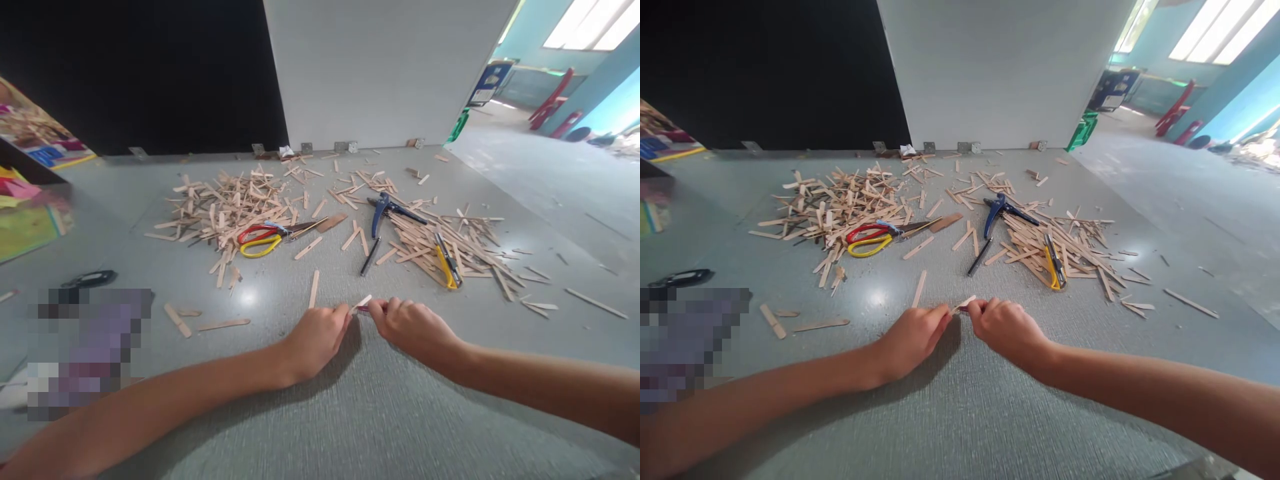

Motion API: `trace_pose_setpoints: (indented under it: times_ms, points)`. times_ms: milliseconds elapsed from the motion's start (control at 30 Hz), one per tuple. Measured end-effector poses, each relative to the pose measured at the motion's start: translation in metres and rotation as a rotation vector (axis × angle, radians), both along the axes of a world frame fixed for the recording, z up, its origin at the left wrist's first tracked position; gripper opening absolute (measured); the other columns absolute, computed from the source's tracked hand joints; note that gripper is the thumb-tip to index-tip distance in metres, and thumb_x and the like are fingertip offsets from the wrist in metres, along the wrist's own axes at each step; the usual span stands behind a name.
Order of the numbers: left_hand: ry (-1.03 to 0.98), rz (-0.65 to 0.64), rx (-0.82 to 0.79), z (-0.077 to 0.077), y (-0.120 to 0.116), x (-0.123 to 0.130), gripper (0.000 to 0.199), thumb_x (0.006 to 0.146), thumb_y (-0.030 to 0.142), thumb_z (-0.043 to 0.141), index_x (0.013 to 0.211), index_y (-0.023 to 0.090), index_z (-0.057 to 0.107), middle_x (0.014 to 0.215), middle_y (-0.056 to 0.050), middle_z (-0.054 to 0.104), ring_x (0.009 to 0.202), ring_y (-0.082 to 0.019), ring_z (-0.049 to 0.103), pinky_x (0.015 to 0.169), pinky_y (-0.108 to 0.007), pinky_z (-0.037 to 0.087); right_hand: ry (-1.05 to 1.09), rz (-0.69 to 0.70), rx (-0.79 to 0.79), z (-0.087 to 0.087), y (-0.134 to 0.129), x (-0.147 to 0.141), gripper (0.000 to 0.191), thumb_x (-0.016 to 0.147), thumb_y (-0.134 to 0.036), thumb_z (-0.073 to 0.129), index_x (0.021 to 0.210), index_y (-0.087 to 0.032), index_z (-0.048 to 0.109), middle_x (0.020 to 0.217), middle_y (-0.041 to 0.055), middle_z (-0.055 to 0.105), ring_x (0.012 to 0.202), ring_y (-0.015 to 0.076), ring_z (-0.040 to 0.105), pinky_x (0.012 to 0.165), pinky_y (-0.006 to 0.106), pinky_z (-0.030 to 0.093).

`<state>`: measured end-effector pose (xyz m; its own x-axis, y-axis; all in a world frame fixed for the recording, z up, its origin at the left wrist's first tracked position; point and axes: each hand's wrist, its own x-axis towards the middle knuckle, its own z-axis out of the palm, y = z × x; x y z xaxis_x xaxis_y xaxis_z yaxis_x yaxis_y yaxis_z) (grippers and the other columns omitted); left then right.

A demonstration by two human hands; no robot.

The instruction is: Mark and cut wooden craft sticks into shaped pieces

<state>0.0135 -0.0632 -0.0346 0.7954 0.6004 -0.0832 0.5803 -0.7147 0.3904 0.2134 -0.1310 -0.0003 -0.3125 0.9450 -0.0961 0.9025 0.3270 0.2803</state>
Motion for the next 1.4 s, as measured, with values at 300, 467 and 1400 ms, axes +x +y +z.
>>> trace_pose_setpoints:
  times_ms: [300,467,1400]
  points:
    - [-0.146,0.086,0.042,-0.011,0.010,-0.007,0.031,0.113,0.021,0.033,0.095,0.019,0.058,0.076,-0.005,0.074,0.064,-0.021,0.072,0.058,-0.028,0.041,0.939,-0.332,-0.415,0.012,0.004,0.010,0.017,0.108,-0.022,0.041,0.095,-0.022,0.051,0.075,-0.0003,0.058,0.061,0.0135,0.050,0.056,0.027,0.028]
    - [-0.228,0.045,0.019,-0.015,0.014,-0.008,0.033,0.111,0.023,0.034,0.088,0.021,0.057,0.068,0.000,0.068,0.056,-0.016,0.064,0.058,-0.025,0.039,1.611,-0.702,-1.072,0.013,-0.001,-0.002,0.023,0.105,-0.048,0.047,0.100,-0.026,0.046,0.069,-0.0113,0.033,0.047,0.0063,0.018,0.045,0.020,0.016]
    - [-0.357,0.010,0.026,-0.014,0.010,-0.010,0.043,0.113,0.032,0.029,0.078,0.022,0.052,0.058,0.002,0.059,0.048,-0.013,0.051,0.052,-0.026,0.029,1.705,-0.505,-1.146,0.000,0.004,-0.002,0.034,0.106,-0.057,0.054,0.102,-0.029,0.036,0.072,-0.0121,0.039,0.046,0.0045,0.031,0.040,0.016,0.045]
